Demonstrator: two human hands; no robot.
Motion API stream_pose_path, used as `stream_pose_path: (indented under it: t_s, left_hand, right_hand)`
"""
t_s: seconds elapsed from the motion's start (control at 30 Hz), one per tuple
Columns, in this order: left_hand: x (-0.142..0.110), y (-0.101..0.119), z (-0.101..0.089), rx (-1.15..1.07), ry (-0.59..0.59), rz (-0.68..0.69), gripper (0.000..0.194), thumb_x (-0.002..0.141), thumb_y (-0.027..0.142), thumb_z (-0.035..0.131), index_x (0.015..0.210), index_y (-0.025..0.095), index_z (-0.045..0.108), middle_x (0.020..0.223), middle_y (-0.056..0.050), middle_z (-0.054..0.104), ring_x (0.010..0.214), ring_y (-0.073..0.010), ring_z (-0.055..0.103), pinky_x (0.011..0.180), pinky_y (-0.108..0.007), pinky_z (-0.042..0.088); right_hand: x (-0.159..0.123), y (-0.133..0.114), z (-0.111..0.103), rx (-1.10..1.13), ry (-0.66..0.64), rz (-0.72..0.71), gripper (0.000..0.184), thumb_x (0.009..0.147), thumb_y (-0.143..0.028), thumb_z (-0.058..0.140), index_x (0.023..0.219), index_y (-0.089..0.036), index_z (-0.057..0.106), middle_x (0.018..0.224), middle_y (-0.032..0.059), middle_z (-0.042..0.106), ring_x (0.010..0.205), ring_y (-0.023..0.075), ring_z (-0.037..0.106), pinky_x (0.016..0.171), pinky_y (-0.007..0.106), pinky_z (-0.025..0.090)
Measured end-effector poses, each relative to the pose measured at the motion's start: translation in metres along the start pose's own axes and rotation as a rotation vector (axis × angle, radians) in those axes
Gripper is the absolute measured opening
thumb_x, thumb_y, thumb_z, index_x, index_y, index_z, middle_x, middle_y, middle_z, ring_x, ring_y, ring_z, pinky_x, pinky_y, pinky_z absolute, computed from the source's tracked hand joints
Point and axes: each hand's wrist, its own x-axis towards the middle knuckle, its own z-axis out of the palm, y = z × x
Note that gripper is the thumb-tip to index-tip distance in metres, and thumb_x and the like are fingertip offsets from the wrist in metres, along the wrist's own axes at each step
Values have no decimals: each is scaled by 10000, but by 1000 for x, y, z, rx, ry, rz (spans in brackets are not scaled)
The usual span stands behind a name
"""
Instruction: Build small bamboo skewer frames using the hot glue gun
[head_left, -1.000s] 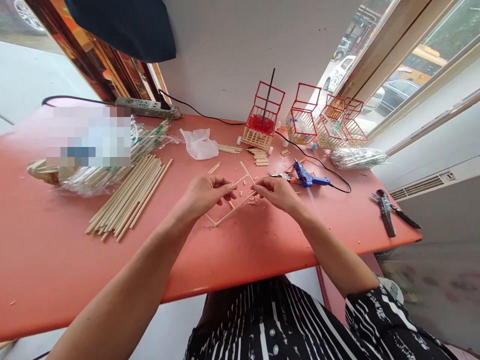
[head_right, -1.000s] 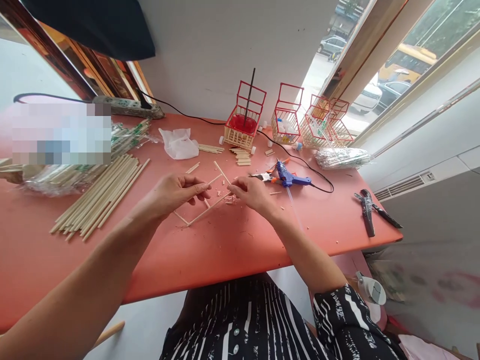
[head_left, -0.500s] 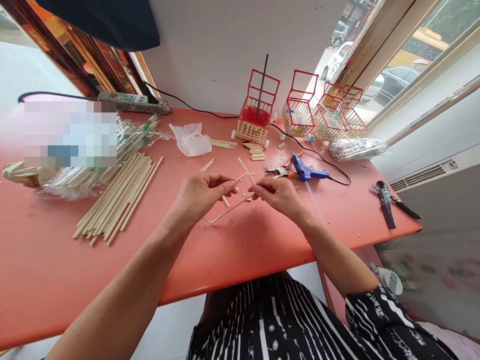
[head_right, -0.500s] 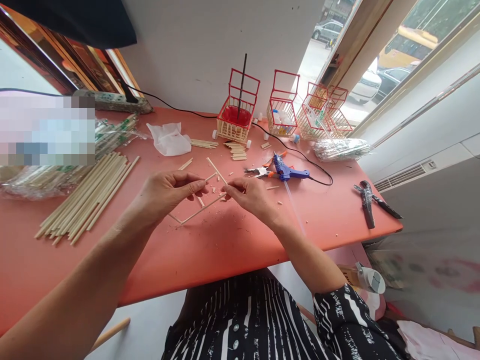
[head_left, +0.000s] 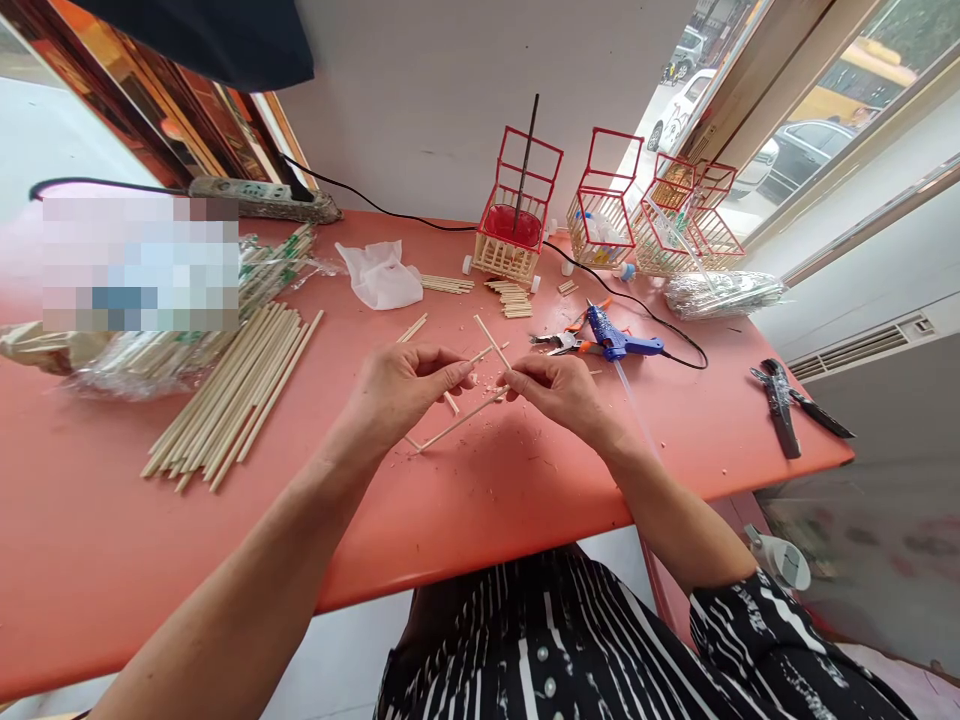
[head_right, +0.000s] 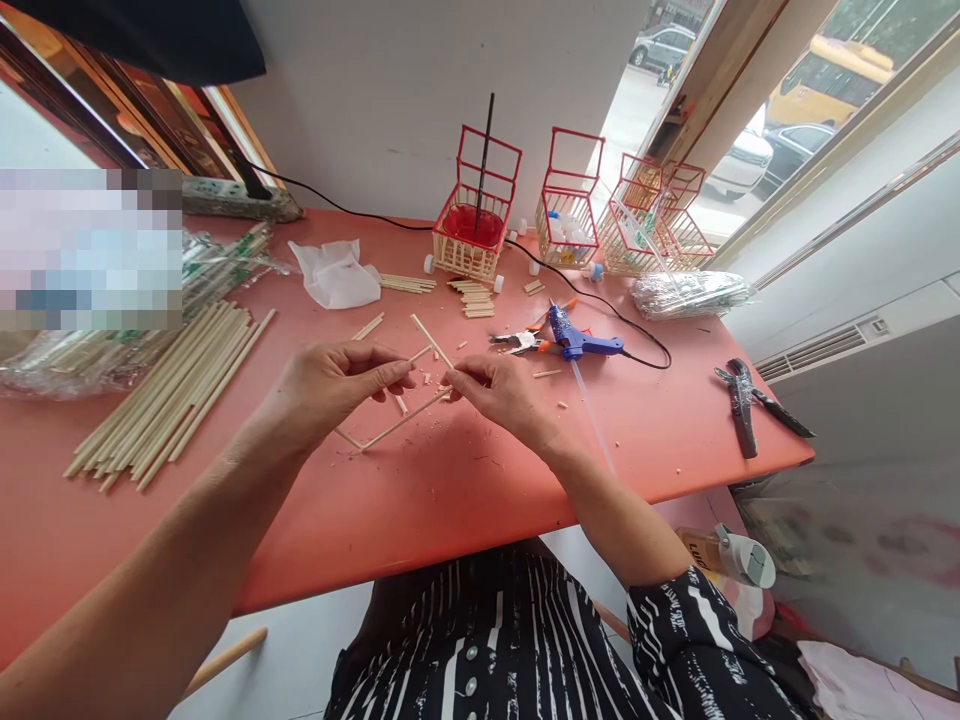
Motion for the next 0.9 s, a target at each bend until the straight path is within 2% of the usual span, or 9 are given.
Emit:
stream_pose_path:
  t_s: [0.33,0.47,0.63,0.73,0.83,0.9]
  left_hand:
    - [0,1,2,-12,-1,6,254,718,407,712,784,168,769,740,-57,760,688,-184,679,579,-264,543]
    - [0,1,1,17,-18,10,301,759,447,683,812,166,779,803,-69,775,709,-188,689,600,-272,552]
    - [2,-2,-9,45,91,71,341,829,426,615,978,167,778,934,-75,784,842,-205,704,700,-301,562]
    - [8,-8,-20,216,120,120,284,801,343,640,986,182,782,967,-67,781,821,-197,686,771,-327,540]
    - [17,-19,-29,382,-13,227,261,779,337,644,954,210,790,967,-58,766,768,-201,653,758,-345,517]
    - [22,-26,-30,422,-127,279,265,788,344,626,958,216,784,978,-58,752,814,-217,652,764,-348,508]
  right_hand:
    - [0,0,0,28,-17,13,225,923,-290,565,856,-164,738,773,29,745,722,145,683,648,228,476]
    - [0,1,1,32,-23,2,223,920,-286,567,853,-162,739,771,28,745,733,144,694,663,223,483]
    - [2,2,-1,56,-36,20,241,913,-293,566,840,-144,740,778,45,747,728,142,695,659,219,478]
    - [2,0,-7,113,-90,55,255,901,-309,573,839,-127,742,771,57,740,722,144,682,641,222,469]
    - [1,1,-17,130,-157,100,281,888,-348,595,872,-118,755,709,45,714,656,122,628,579,211,428]
    - [1,3,-24,135,-201,126,308,884,-381,609,892,-113,761,689,41,701,610,103,575,538,204,390]
